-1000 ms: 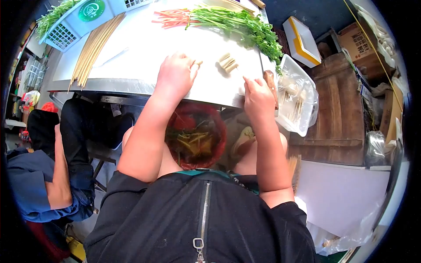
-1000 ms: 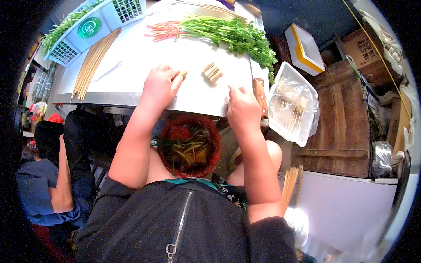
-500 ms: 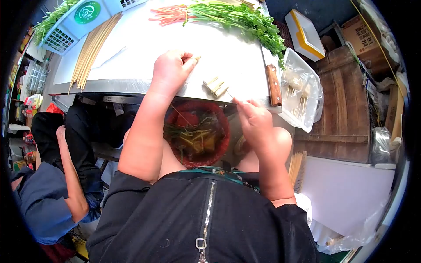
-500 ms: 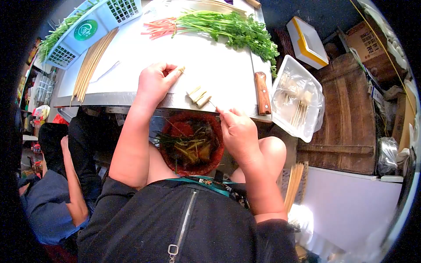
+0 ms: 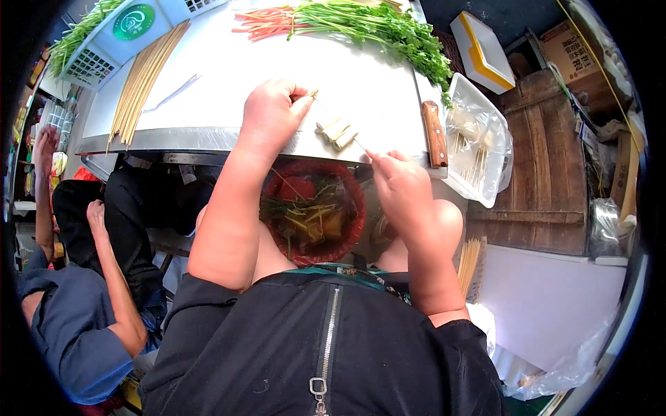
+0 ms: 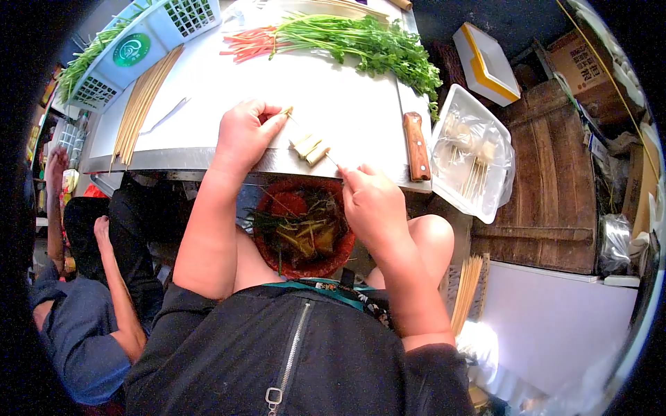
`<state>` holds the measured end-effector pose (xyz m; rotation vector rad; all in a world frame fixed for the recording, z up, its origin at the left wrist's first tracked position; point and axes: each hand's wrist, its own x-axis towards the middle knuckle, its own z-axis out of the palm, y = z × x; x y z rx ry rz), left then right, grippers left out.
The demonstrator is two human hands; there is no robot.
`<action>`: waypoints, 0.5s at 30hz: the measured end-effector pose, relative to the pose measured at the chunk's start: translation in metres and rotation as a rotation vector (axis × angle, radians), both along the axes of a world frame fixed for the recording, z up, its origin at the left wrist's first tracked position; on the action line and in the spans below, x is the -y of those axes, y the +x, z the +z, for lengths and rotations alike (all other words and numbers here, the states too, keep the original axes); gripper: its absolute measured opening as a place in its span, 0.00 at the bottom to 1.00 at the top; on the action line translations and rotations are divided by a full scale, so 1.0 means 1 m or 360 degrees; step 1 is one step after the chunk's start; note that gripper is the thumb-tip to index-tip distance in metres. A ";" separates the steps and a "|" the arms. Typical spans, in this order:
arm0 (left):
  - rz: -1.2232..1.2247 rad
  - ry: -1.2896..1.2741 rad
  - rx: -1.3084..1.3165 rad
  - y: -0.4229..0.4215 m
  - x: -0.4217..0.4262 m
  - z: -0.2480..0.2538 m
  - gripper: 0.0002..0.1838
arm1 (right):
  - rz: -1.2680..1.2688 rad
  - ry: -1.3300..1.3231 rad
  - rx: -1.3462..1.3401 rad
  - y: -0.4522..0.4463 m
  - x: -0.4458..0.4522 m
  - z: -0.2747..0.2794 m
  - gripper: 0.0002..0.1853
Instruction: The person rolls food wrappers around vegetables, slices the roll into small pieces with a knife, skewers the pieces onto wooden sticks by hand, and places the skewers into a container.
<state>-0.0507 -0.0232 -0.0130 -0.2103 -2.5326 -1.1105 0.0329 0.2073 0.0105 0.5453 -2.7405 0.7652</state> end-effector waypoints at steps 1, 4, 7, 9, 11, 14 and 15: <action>-0.0018 0.0007 -0.0009 0.000 0.001 0.000 0.09 | -0.0001 0.0001 0.0001 -0.003 0.002 0.000 0.09; -0.0097 0.0035 -0.0006 -0.002 0.005 0.002 0.09 | -0.0016 0.0034 -0.0002 -0.013 0.010 -0.001 0.08; -0.0135 0.0048 0.0068 -0.002 0.007 0.005 0.09 | -0.0020 0.0047 -0.0060 -0.026 0.019 -0.004 0.08; -0.0138 0.0046 0.0088 -0.003 0.008 0.005 0.09 | 0.0027 0.0077 -0.0124 -0.035 0.026 -0.008 0.08; -0.0139 0.0037 0.0100 -0.003 0.012 0.006 0.09 | 0.0037 -0.0007 -0.0136 -0.040 0.027 -0.010 0.07; -0.0174 0.0046 0.0202 0.002 0.014 0.002 0.12 | 0.0028 -0.0188 -0.0146 -0.033 0.020 -0.011 0.07; -0.0147 0.0669 0.0324 0.010 0.009 0.001 0.16 | 0.0004 -0.0283 -0.0147 -0.031 0.017 -0.009 0.07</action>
